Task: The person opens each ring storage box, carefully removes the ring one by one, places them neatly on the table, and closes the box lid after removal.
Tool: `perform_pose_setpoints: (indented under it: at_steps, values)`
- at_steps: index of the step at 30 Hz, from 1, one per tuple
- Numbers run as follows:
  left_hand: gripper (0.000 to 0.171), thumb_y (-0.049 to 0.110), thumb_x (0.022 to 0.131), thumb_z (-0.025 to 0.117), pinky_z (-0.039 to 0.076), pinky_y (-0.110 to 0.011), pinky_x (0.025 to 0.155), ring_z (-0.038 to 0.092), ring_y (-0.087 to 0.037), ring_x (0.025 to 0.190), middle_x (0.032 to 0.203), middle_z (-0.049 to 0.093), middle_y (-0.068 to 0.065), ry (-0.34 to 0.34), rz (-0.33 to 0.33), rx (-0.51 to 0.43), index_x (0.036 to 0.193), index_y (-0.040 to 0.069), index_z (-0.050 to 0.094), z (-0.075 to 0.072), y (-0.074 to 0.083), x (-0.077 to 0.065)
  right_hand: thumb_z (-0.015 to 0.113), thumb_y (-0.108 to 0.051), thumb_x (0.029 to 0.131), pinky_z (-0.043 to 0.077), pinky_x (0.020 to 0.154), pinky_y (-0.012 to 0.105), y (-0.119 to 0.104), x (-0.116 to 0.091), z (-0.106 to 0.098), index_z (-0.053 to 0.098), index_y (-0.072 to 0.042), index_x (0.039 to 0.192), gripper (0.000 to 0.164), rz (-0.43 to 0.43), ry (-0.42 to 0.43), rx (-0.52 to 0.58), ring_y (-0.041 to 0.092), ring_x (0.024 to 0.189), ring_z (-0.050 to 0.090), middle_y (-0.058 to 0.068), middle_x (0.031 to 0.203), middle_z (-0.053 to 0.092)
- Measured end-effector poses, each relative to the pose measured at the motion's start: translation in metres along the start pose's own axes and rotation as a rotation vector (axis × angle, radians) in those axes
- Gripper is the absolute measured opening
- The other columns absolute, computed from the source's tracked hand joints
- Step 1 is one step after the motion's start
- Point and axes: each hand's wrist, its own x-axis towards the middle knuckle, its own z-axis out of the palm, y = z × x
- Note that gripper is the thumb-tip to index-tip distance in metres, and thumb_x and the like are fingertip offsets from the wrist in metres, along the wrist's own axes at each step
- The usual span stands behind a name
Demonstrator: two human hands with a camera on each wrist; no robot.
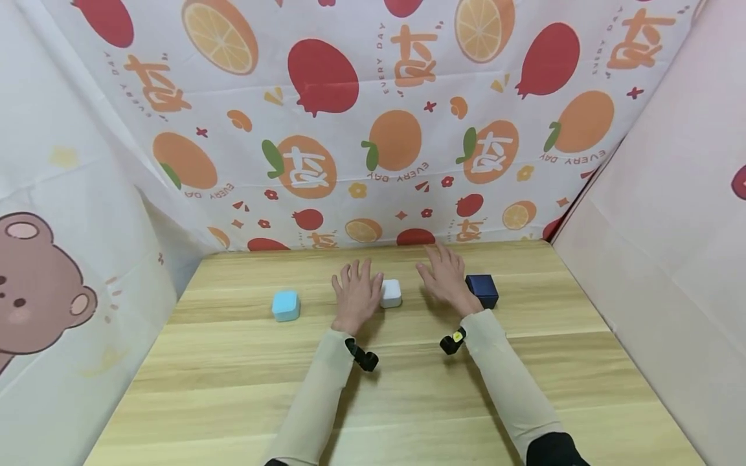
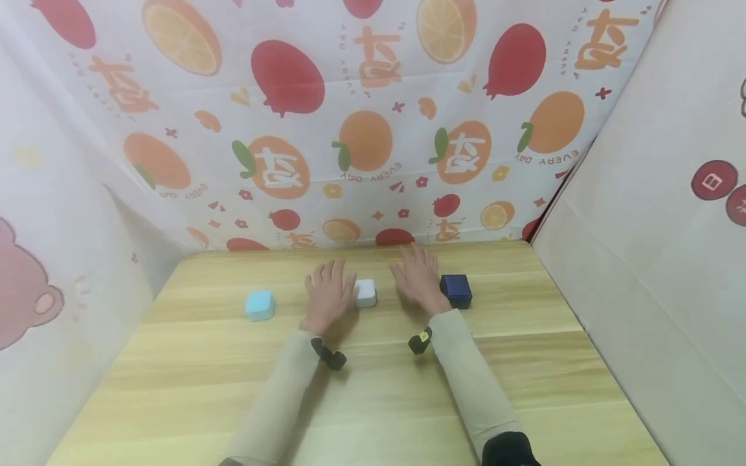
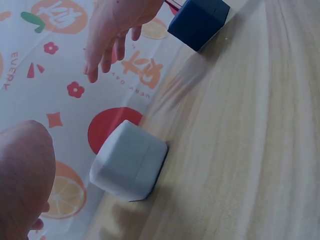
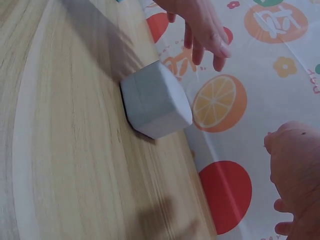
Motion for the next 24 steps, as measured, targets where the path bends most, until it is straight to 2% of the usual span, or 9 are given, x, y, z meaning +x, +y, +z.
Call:
perform_pose_setpoints:
  at_steps: [6, 11, 17, 24]
  values:
    - [0.054, 0.041, 0.109, 0.039, 0.015, -0.075, 0.116, 0.034, -0.048, 0.145, 0.152, 0.047, -0.024, -0.004, 0.005, -0.005, 0.151, 0.008, 0.042, 0.005, 0.011, 0.000, 0.041, -0.039, 0.108, 0.008, 0.122, 0.068, 0.007, -0.004, -0.001, 0.034, -0.006, 0.157, 0.060, 0.000, -0.027, -0.018, 0.049, 0.153, 0.018, 0.025, 0.167, 0.021]
    - [0.052, 0.041, 0.108, 0.039, 0.018, -0.074, 0.115, 0.037, -0.047, 0.143, 0.147, 0.052, -0.024, 0.032, 0.071, -0.016, 0.147, 0.006, 0.045, 0.011, 0.021, 0.007, 0.047, -0.035, 0.106, 0.012, 0.121, 0.069, 0.011, -0.004, -0.007, 0.037, -0.006, 0.156, 0.058, -0.020, 0.009, -0.045, 0.048, 0.152, 0.022, 0.026, 0.164, 0.026]
    - [0.053, 0.039, 0.107, 0.041, 0.022, -0.072, 0.114, 0.044, -0.048, 0.136, 0.141, 0.057, -0.026, 0.078, 0.120, -0.034, 0.148, 0.005, 0.046, 0.018, 0.030, 0.016, 0.043, -0.040, 0.107, 0.013, 0.121, 0.068, 0.017, 0.000, -0.017, 0.034, -0.009, 0.157, 0.060, -0.031, -0.014, -0.098, 0.048, 0.152, 0.022, 0.025, 0.165, 0.024]
    - [0.050, 0.033, 0.107, 0.047, 0.029, -0.063, 0.117, 0.048, -0.046, 0.132, 0.138, 0.059, -0.026, 0.058, 0.208, -0.038, 0.145, 0.000, 0.048, 0.018, 0.052, 0.026, 0.043, -0.039, 0.107, 0.017, 0.119, 0.071, 0.028, 0.006, -0.040, 0.035, -0.010, 0.156, 0.057, -0.041, 0.002, -0.117, 0.050, 0.150, 0.024, 0.026, 0.165, 0.026]
